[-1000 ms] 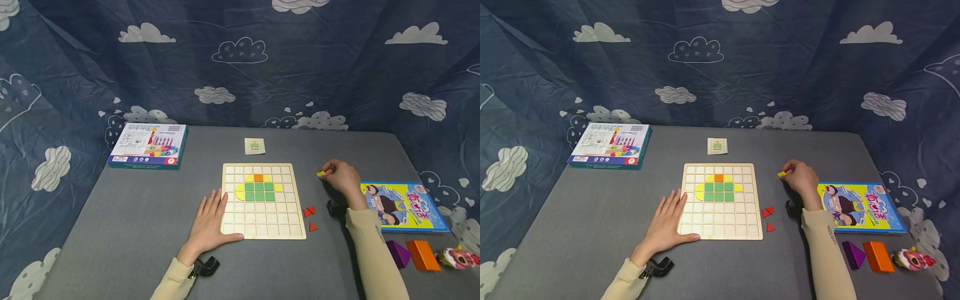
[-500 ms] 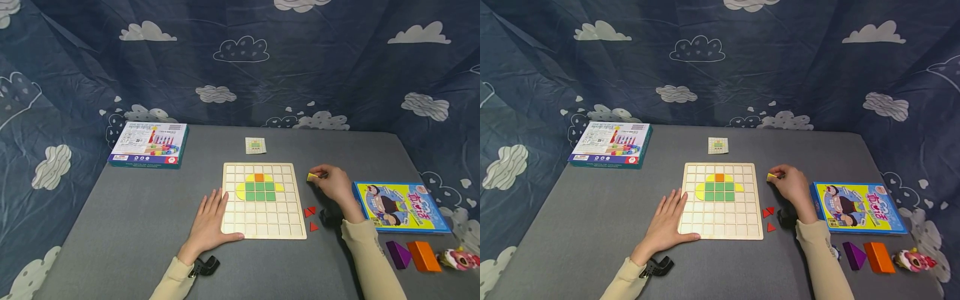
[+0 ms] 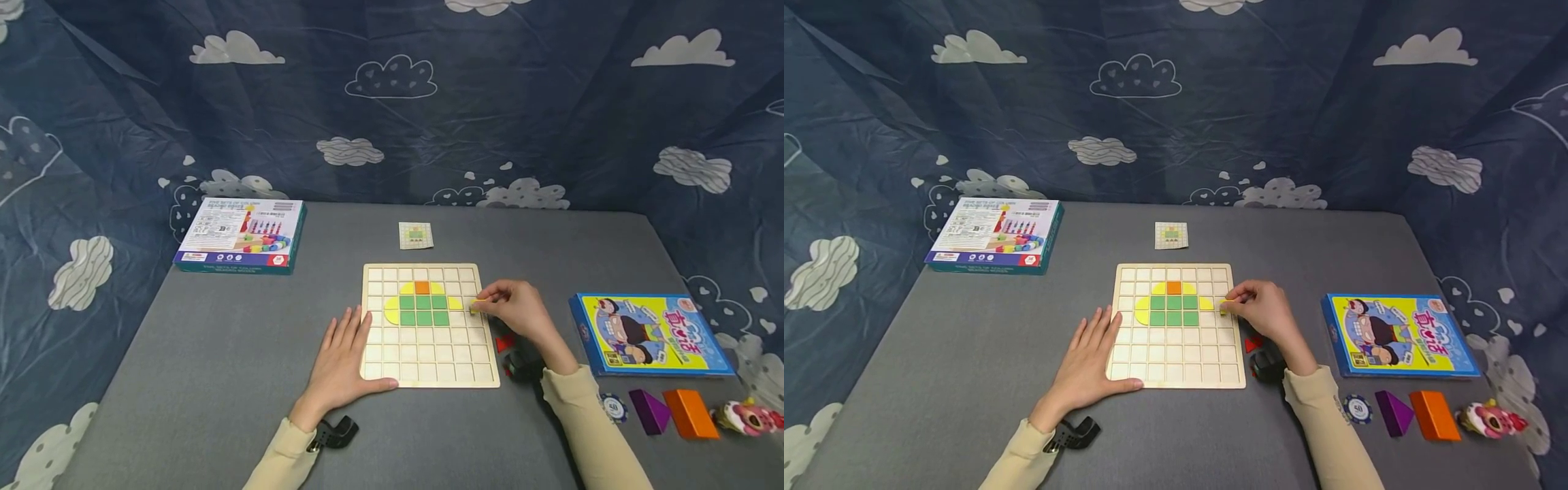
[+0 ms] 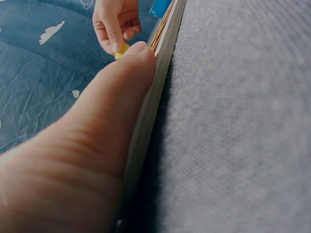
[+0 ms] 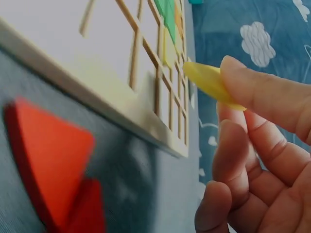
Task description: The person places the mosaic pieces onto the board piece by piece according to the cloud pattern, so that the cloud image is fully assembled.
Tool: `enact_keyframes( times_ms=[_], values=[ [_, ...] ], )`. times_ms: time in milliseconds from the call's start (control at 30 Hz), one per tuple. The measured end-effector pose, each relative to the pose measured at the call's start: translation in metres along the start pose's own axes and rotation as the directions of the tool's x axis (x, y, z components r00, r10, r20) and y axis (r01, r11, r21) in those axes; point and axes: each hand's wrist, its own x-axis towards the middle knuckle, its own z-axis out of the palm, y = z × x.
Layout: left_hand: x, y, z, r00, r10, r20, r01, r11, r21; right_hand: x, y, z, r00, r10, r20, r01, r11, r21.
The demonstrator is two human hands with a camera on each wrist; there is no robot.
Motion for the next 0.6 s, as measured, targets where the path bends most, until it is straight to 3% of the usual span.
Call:
enact_keyframes(
  times_ms=[600],
  values=[
    [0.000, 0.000, -0.001, 1.000, -0.006, 0.012, 0.006, 1.000, 0.005, 0.000, -0.008, 0.023, 0.998, -0.025, 0.053, 0.023, 0.999, 0.043]
  ],
)
